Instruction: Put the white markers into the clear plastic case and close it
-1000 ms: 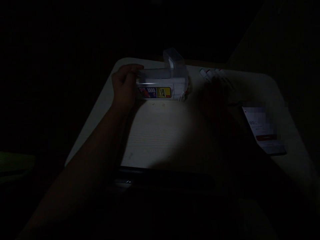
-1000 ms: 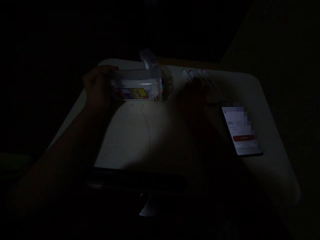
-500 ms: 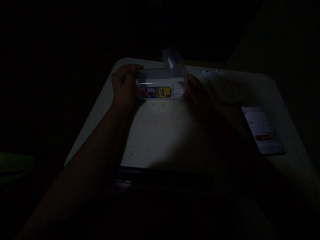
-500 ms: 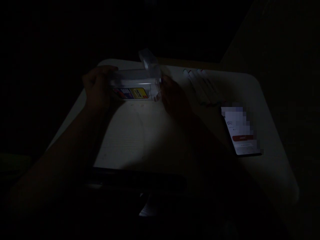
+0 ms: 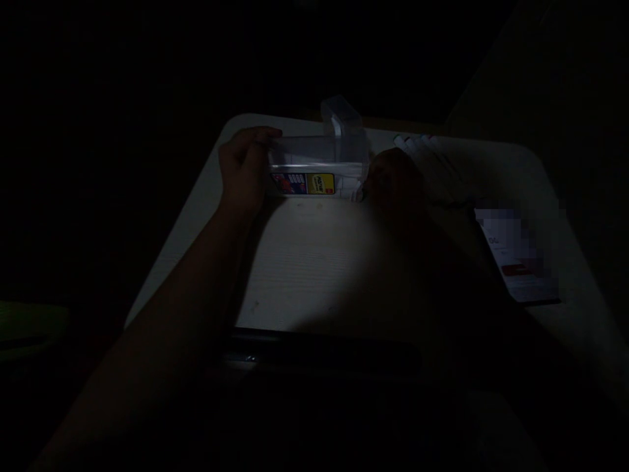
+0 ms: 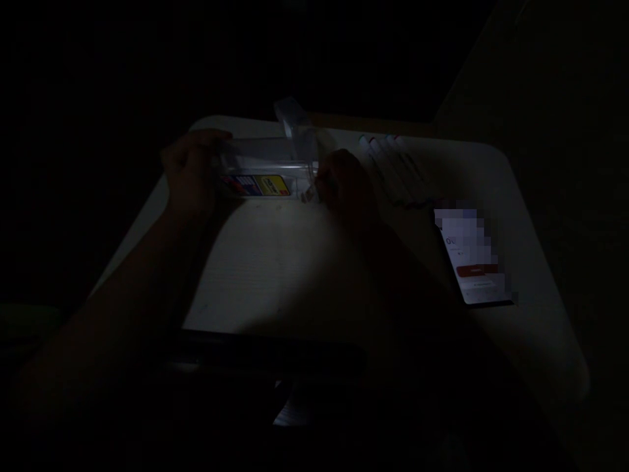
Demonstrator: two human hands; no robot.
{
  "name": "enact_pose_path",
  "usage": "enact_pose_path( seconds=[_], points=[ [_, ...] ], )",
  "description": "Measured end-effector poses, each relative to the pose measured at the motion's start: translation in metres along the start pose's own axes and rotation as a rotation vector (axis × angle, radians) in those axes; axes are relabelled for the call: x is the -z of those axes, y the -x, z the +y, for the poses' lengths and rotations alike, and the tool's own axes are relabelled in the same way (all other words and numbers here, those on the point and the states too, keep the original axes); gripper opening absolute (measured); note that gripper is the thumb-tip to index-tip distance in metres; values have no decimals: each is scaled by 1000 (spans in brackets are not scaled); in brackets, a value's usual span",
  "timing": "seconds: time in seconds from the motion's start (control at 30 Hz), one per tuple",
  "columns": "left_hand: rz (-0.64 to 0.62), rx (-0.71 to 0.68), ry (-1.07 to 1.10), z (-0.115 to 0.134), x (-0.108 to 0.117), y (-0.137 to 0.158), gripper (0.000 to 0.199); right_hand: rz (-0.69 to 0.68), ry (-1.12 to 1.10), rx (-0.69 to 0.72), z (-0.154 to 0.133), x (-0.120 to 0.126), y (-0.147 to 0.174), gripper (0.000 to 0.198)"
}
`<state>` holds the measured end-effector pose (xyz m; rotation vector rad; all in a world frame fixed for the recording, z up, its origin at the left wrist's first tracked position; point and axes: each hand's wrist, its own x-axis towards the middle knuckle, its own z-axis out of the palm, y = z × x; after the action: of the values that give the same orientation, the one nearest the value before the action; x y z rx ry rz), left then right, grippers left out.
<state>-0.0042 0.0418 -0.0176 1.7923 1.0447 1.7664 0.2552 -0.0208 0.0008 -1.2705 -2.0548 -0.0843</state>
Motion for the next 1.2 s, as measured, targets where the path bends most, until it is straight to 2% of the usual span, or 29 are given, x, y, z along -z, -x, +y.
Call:
enact_pose_path(
  seconds=[0.1, 0.3, 0.57, 0.67, 0.8, 0.9, 1.0, 1.07, 1.2],
  points=[
    [0, -16, 3, -3, 0, 0, 37, 73, -74, 17, 5, -2, 3, 11],
    [0, -22, 8, -6, 1, -2, 42, 127, 53, -81, 11, 2, 6, 23],
    [12, -7, 7, -3, 0, -1, 40, -93, 58, -17, 3, -1, 5, 34],
    [13, -23, 12, -3, 1, 0, 41, -90, 126, -97, 0, 3, 5, 32],
    [-11, -27, 8, -4, 1, -1, 41, -14, 192, -196, 3, 7, 4, 26],
    [-22, -7, -5, -4, 2, -2, 36, -31, 173, -134, 5, 4, 4, 29],
    [-11, 9, -17, -5, 1, -2, 32, -119, 135, 6, 4, 1, 4, 38],
    [0, 23, -7, -5, 0, -2, 31, -172, 133, 49, 2, 0, 4, 43],
    [-6, 22, 14, -6, 0, -2, 36, -232, 243, -60, -6, 5, 2, 47]
  ],
)
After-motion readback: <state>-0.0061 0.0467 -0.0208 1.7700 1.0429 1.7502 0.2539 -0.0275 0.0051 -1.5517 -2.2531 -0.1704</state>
